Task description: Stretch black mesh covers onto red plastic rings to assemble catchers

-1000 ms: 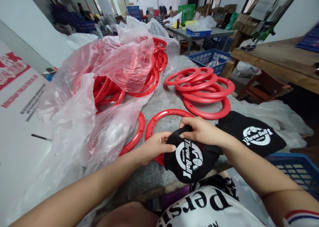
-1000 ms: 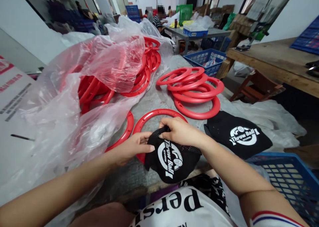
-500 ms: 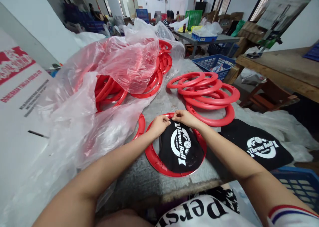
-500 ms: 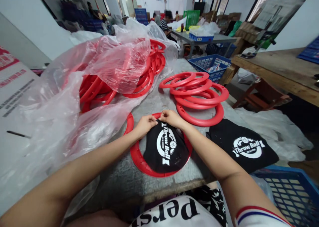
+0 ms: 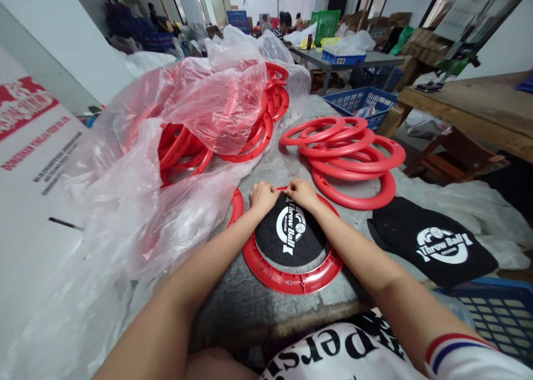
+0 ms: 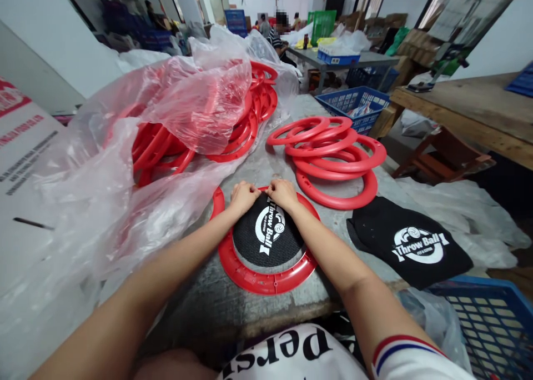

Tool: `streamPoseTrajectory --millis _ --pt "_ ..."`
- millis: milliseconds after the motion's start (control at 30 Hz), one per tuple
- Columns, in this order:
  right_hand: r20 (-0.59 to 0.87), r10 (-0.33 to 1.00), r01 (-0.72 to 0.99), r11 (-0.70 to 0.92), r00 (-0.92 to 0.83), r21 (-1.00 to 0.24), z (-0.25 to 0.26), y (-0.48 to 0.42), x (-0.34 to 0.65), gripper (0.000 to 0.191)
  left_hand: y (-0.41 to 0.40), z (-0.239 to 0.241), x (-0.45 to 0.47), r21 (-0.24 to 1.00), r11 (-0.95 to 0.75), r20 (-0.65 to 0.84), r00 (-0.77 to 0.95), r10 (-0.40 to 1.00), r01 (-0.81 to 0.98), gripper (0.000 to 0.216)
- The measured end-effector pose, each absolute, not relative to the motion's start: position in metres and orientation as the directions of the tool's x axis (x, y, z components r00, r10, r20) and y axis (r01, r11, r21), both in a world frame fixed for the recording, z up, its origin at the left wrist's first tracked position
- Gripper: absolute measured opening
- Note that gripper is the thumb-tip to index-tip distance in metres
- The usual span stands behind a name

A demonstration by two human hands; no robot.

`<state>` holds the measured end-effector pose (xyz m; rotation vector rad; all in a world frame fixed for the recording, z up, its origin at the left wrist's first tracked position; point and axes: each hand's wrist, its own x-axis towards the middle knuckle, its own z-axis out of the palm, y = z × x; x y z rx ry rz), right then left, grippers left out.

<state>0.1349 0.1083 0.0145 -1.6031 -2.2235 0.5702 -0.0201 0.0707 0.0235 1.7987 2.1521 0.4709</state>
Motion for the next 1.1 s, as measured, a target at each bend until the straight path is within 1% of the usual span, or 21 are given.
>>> streamPoseTrajectory --millis 133,333,600,800,867,967,1100 --pt "0.074 0.952 0.813 0.294 -0.298 -0.503 0.009 0.108 0.136 0.018 0.070 0.016 -0.021 0.468 0.160 0.017 -0.190 0.982 0.869 0.019" --pt "0.108 0.952 0.824 0.303 -0.287 -0.479 0.010 0.105 0.134 0.019 0.069 0.012 -0.023 0.481 0.134 0.050 -0.179 0.983 0.867 0.019" --pt "0.116 0.955 0.863 0.297 -0.273 -0.408 0.008 0.104 0.131 0.021 0.070 0.011 -0.020 0.437 0.143 0.076 -0.195 0.978 0.888 0.020" --pt "0.085 0.964 0.884 0.265 -0.252 -0.386 0.009 0.109 0.128 0.020 0.072 0.016 -0.018 0.430 0.203 0.022 -0.235 0.972 0.880 0.016" --pt "0.081 0.964 0.881 0.264 -0.253 -0.393 0.007 0.109 0.128 0.020 0.073 0.017 -0.018 0.424 0.210 0.011 -0.237 0.972 0.881 0.015" --pt "0.101 0.958 0.852 0.285 -0.269 -0.438 0.003 0.110 0.129 0.019 0.074 0.016 -0.020 0.427 0.193 0.007 -0.217 0.976 0.884 0.020" --pt "0.101 0.941 0.804 0.330 -0.323 -0.494 0.007 0.114 0.133 0.018 0.076 0.013 -0.024 0.482 0.170 0.002 -0.195 0.981 0.860 0.025"
